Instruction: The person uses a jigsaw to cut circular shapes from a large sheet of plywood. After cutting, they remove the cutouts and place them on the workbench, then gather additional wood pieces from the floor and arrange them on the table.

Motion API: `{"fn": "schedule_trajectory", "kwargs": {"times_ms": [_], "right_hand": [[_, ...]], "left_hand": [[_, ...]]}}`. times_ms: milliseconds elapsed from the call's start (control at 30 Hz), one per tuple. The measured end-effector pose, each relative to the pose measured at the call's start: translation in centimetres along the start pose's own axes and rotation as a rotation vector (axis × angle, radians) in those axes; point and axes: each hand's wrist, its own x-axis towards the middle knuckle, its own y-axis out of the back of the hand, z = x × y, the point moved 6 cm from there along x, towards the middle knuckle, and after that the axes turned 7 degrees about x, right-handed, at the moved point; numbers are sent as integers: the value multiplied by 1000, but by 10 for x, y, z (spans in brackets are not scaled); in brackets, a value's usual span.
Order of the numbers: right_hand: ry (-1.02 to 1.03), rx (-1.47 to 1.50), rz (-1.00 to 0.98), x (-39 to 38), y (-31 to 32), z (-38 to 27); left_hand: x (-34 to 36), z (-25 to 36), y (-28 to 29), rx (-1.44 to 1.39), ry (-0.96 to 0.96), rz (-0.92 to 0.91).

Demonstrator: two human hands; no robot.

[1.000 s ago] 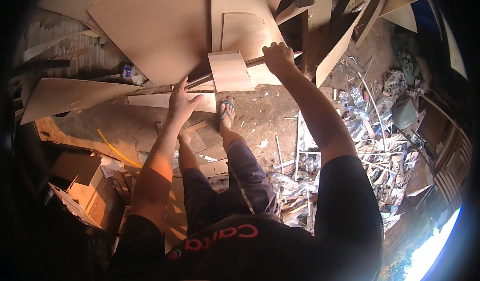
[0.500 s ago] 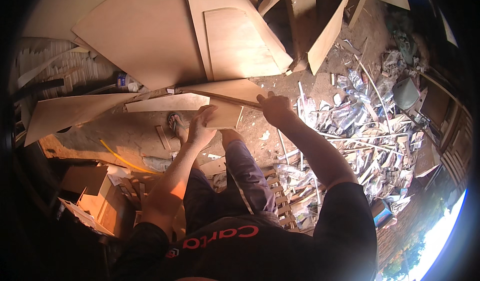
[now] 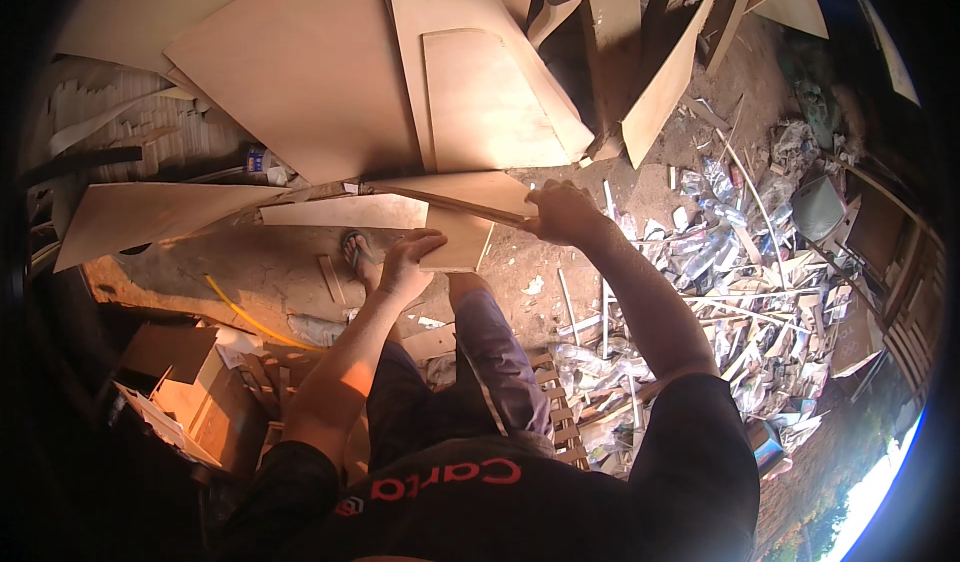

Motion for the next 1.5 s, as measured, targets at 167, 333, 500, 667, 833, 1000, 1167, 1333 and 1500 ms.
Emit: {"fn": "schedule_trajectory", "kwargs": {"times_ms": [167, 333, 500, 667, 833, 1000, 1167, 1333, 1500], "right_hand": [[305, 0, 638, 93, 92, -34], [157, -192, 686, 182, 131, -29], [106, -203, 603, 188, 151, -43], [182, -35, 276, 181, 147, -34], [50, -133, 125, 150, 112, -24], [198, -172, 170, 61, 113, -59], [202, -172, 296, -53, 183, -89], [271, -54, 506, -176, 249, -125], [227, -81, 656, -295, 287, -183]], "left_hand": [[1, -5, 0, 1, -21, 10], [8, -7, -1, 11, -7, 0], [10, -9, -2, 51, 17, -3], [12, -9, -1, 62, 24, -25], [10, -9, -2, 62, 27, -49], [6, -14, -2, 41, -6, -60], [14, -10, 4, 85, 42, -86], [28, 2, 22, 156, 120, -88], [49, 22, 41, 127, 139, -83]]}}
